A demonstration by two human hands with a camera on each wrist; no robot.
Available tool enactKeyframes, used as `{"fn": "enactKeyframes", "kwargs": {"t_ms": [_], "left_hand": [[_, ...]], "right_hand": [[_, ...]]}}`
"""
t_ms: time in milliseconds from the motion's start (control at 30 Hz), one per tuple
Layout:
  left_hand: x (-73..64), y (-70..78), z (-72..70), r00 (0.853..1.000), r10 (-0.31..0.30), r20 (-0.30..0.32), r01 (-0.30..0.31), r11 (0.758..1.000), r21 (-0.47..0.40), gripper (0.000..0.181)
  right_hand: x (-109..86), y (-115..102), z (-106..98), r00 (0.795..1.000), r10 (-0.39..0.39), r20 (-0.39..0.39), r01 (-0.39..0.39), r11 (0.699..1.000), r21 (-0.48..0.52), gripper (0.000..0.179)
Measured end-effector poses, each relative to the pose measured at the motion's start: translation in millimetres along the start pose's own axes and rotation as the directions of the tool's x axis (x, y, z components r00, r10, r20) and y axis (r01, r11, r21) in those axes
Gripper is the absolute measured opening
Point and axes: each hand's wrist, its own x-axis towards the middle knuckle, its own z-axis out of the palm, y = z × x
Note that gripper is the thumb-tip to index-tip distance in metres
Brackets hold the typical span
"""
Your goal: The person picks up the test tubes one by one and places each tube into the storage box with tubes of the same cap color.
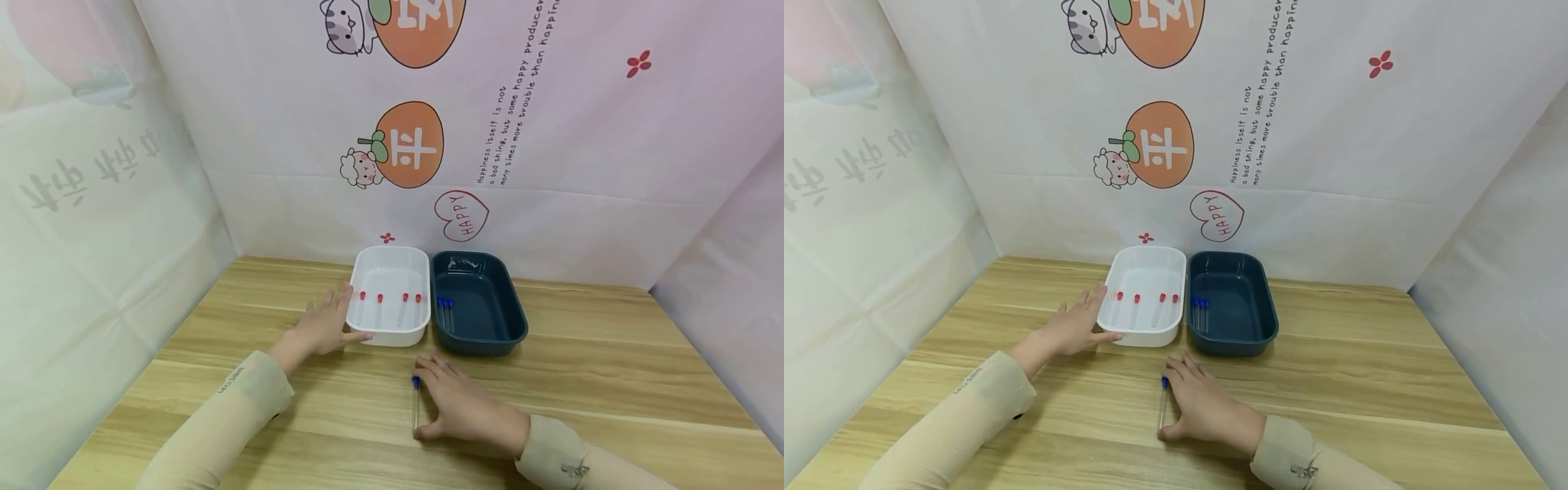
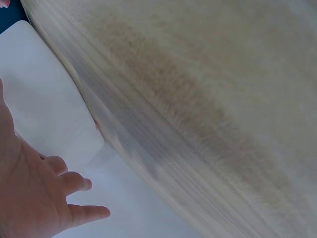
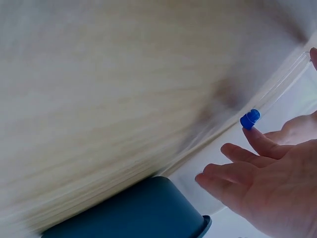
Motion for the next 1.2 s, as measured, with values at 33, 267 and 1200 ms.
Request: {"fn": "enactKeyframes", "kwargs": {"t_ms": [33,267,1200], "left_hand": [[0.0,-0.1,0.0,1.0,-0.001,0.0,0.001,1.0,0.002,0.118],[-0.7,-1.1,-0.5,1.0,-0.003,-0.002,0.003,1.0,-0.007,0.118],[-2.2,-1.7,-1.3,1.0,-0.004,0.005,0.004,1.0,0.024,0.117]], "right_hand": [[0.0,0,-1,1.0,-0.001,-0.006,0.001,1.0,0.005,0.095],[-2.1,-3,-11,0.998,-0.024,-0.051,0.026,0.999,0.041,0.095],[-5.8,10,-75,0.97,-0.015,-0.243,0.016,1.0,0.003,0.088]]}}
